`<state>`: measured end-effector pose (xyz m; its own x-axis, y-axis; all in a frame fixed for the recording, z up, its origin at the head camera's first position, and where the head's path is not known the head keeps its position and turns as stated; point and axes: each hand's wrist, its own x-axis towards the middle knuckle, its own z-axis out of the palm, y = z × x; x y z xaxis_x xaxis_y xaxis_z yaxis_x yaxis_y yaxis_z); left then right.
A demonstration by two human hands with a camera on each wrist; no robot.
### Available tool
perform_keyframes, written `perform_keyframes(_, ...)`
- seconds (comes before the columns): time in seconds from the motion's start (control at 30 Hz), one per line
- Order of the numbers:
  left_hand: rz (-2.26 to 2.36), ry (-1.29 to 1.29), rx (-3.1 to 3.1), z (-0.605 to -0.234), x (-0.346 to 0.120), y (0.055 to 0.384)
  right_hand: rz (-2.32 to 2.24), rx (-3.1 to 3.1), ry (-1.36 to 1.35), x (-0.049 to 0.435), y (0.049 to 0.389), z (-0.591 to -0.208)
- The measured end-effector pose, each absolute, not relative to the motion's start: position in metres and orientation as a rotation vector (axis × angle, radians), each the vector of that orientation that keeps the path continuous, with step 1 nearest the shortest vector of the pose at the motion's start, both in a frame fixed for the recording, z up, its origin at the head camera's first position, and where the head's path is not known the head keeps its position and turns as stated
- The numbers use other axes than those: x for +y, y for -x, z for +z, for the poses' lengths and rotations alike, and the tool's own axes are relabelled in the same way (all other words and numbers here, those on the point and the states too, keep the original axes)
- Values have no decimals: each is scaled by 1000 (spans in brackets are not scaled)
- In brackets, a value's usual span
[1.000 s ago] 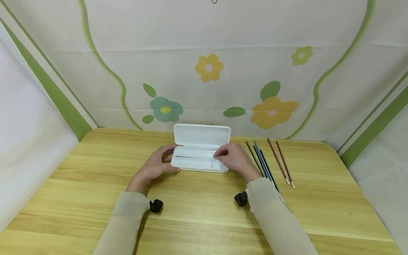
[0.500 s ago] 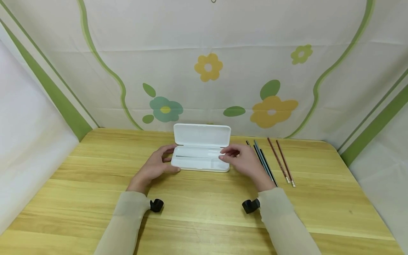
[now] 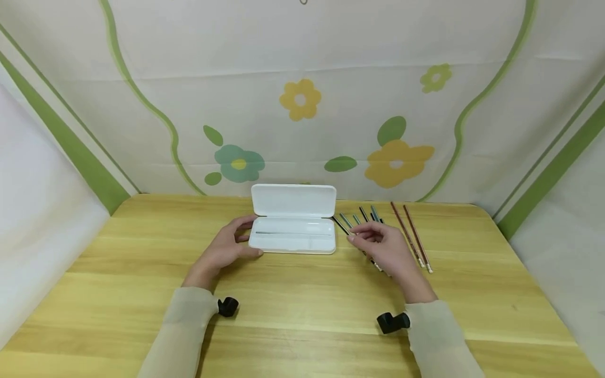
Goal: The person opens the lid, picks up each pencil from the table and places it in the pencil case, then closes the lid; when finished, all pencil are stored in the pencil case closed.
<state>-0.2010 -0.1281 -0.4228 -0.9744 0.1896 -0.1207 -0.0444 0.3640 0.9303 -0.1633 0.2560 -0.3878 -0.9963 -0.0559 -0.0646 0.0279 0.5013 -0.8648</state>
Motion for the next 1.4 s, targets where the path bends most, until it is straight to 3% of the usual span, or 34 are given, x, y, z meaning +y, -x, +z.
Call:
perform_keyframes(0.93, 1670, -154, 2409, -423, -130, 200, -1567, 2601, -350, 374, 127, -414)
perform_keyframes(1.4, 1674, -156, 2406, -422, -129, 199, -1503, 2572, -488, 393, 124, -418)
